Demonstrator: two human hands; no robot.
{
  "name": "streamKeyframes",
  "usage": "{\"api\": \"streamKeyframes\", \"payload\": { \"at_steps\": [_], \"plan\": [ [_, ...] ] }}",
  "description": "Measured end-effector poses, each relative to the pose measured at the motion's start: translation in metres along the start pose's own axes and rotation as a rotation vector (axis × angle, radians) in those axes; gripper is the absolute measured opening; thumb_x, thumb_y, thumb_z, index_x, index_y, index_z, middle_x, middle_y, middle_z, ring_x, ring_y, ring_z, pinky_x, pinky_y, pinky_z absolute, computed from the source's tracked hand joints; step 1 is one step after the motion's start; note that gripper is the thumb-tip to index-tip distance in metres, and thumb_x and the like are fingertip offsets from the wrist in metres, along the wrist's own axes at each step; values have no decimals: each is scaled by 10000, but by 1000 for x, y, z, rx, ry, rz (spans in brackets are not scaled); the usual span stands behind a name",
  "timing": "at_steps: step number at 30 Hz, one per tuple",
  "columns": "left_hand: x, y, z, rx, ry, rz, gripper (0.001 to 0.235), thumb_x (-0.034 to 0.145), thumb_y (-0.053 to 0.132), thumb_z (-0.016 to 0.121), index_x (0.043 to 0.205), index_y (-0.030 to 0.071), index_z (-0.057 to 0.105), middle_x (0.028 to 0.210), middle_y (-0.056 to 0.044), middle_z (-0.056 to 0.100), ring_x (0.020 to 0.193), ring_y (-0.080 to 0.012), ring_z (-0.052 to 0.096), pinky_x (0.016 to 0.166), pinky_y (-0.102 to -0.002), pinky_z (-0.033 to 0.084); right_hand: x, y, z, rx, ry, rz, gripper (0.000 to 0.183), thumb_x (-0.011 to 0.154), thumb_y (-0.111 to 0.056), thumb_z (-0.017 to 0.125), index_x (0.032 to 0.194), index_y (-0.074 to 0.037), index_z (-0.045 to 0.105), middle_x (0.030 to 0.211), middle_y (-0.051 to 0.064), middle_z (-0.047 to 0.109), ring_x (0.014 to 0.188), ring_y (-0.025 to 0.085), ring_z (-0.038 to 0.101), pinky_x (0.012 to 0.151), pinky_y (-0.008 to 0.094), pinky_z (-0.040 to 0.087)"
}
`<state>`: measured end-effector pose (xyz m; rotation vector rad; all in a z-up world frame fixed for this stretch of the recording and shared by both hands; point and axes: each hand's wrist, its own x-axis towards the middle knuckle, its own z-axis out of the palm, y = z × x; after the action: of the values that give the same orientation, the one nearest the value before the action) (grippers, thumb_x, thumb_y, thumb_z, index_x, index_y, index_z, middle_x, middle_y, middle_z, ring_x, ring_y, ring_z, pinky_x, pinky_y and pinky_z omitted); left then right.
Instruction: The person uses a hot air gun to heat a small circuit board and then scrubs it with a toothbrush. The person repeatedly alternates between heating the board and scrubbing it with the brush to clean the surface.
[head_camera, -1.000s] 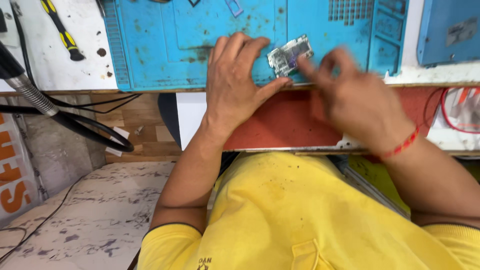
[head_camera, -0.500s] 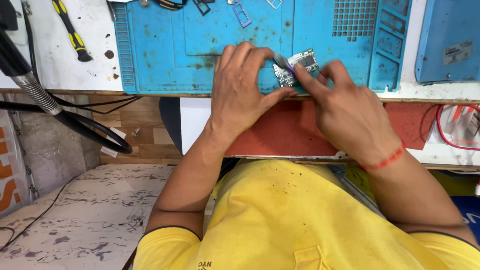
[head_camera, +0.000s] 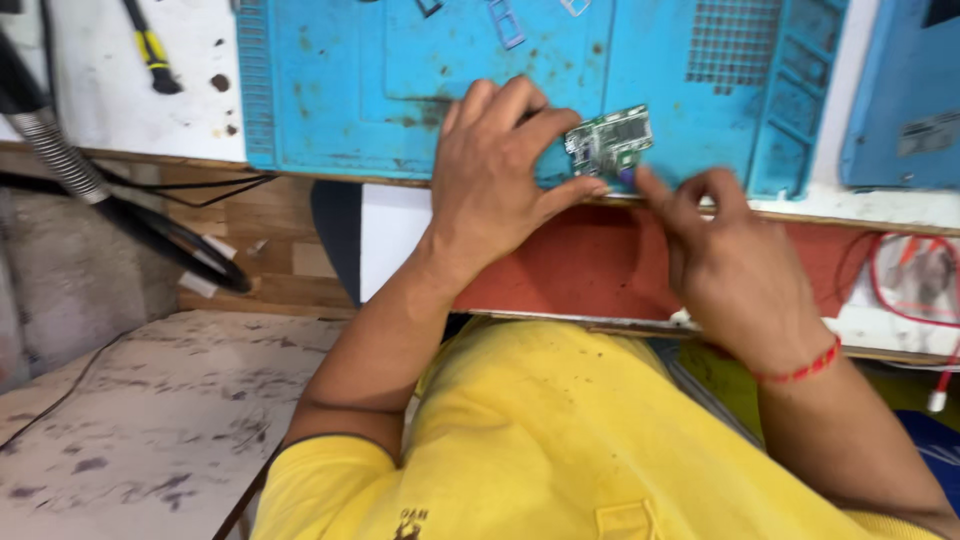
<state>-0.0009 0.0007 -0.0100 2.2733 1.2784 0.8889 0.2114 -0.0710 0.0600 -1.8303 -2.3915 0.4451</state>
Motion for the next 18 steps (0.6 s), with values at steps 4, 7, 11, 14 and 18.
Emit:
{"api": "streamKeyframes", "payload": {
  "at_steps": [4,7,11,14,18],
  "plan": [
    [2,5,3,-18,-38,-5,592,687,470,960,1101,105,749,1015,-28,574,993,-242,526,869,-421,436,-16,12,27,-102,15,59,587,913,-30,633,1483,-164,597,1089,136,613,549,329,608,500,451,526],
    [-2,2,3,-19,-19,4,576,693,476,960,1080,104,750,1016,-14,570,1002,-235,526,881,-412,433,-16,13,32,-111,62,68,578,917,-83,674,1485,-165,600,1052,138,607,537,329,593,491,457,518],
    [-3,1,9,61,8,57,483,650,481,927,924,126,747,943,-6,571,946,-218,542,805,-412,411,-19,0,23,-36,82,22,586,926,-77,654,1502,-147,578,1024,134,578,623,307,625,489,436,520],
    [-7,1,15,78,121,146,503,697,509,915,945,108,742,939,-1,555,922,-213,523,786,-396,413,-18,-4,20,-40,65,59,564,942,-89,656,1494,-179,586,1040,141,577,620,330,611,502,446,517],
    [-12,-1,15,101,159,161,509,707,518,894,947,97,738,951,-11,553,932,-220,524,800,-394,429,-14,-1,18,-25,-48,-18,674,859,8,583,1498,-207,581,1035,139,571,633,329,631,521,445,541]
  ]
}}
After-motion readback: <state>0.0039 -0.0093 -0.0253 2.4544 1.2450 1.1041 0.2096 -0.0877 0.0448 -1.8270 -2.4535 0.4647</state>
